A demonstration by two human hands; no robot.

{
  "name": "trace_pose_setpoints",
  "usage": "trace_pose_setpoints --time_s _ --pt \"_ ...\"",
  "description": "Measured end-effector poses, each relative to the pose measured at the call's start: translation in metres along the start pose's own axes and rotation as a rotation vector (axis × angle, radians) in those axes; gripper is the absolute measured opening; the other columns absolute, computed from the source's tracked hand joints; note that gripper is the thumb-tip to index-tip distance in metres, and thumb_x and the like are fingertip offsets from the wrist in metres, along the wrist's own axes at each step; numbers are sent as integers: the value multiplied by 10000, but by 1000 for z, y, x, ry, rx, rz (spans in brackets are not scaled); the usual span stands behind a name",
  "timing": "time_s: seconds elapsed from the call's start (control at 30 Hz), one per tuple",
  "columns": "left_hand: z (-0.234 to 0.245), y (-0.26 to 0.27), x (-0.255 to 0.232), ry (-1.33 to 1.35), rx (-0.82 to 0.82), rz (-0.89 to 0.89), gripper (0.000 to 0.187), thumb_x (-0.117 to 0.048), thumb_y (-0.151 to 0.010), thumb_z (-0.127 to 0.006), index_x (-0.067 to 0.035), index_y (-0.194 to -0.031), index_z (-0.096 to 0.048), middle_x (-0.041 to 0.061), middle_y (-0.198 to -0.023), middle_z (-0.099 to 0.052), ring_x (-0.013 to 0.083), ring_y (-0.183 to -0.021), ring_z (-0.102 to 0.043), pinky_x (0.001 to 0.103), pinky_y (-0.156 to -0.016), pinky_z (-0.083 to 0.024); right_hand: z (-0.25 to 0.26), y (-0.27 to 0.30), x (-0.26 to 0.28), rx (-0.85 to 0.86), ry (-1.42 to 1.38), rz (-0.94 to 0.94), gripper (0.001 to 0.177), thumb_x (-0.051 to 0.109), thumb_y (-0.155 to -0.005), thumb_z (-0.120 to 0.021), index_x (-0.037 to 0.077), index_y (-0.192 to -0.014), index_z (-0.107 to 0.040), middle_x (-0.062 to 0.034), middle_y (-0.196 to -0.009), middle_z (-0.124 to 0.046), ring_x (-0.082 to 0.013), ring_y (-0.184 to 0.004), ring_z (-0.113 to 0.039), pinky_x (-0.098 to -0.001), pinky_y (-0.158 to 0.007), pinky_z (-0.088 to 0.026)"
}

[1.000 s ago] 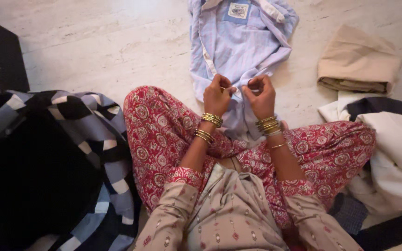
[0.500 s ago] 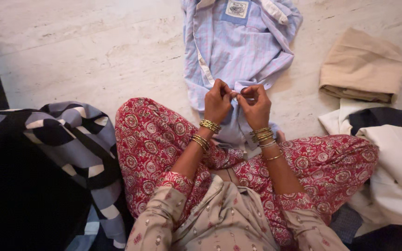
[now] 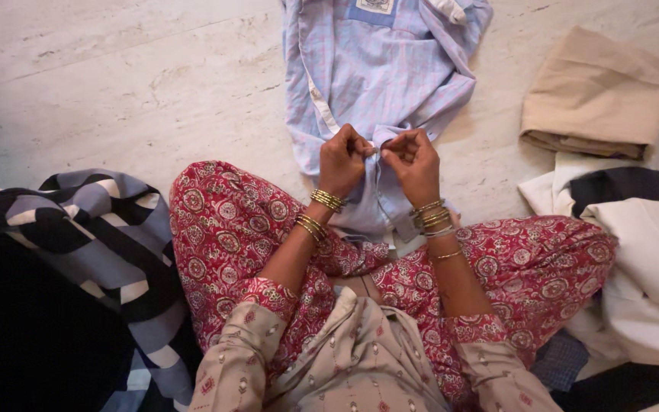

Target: The person sits on the floor and folds a blue shirt, first buttoning several buttons and then laying it flat to fold the sleeves and sides.

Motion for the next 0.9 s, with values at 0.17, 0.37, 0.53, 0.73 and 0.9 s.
trace_pose_setpoints --time_s 0.17,0.37,0.53,0.73,0.9 --pt "-13 6 23 -38 38 -6 161 133 -815 -616 0 -808 -525 114 -716 -704 202 -707 -752 337 -610 -570 -4 4 12 -44 272 -13 255 19 -851 -831 46 -942 -594 -40 -898 -705 -102 -838 -709 -258 -769 -603" --pt "-32 15 72 154 25 102 142 128 -837 -596 -2 -868 -548 88 -793 -705 153 -768 -717 313 -698 -582 -24 20 50 -107 636 193 248 66 -803 -840 49 -872 -602 -60 -823 -695 -180 -755 -715 -321 -720 -576" --pt "-39 22 92 320 28 360 213 38 -872 -703 -35 -964 -526 68 -856 -685 115 -739 -666 280 -630 -538 -25 22 63 -173 714 289 255 95 -814 -838 49 -880 -596 -76 -821 -667 -246 -727 -682 -378 -674 -539" --pt "-32 17 80 297 -54 222 280 45 -804 -795 -36 -850 -531 74 -826 -729 107 -793 -732 261 -702 -601 -29 24 61 -181 728 272 253 86 -847 -827 55 -896 -581 -64 -858 -638 -231 -748 -672 -368 -688 -540" --pt "-33 23 98 338 -143 347 275 78 -797 -762 -44 -782 -515 87 -800 -743 114 -734 -707 272 -634 -585 -31 24 62 -159 698 273 270 40 -804 -823 39 -915 -577 -85 -886 -630 -233 -767 -668 -368 -697 -540"
Point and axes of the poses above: each hand's wrist, its own y-axis away from the middle knuckle, its own z-axis out of the back of the hand, x = y × z, the point moved 10 cm from there along -y, towards the middle knuckle
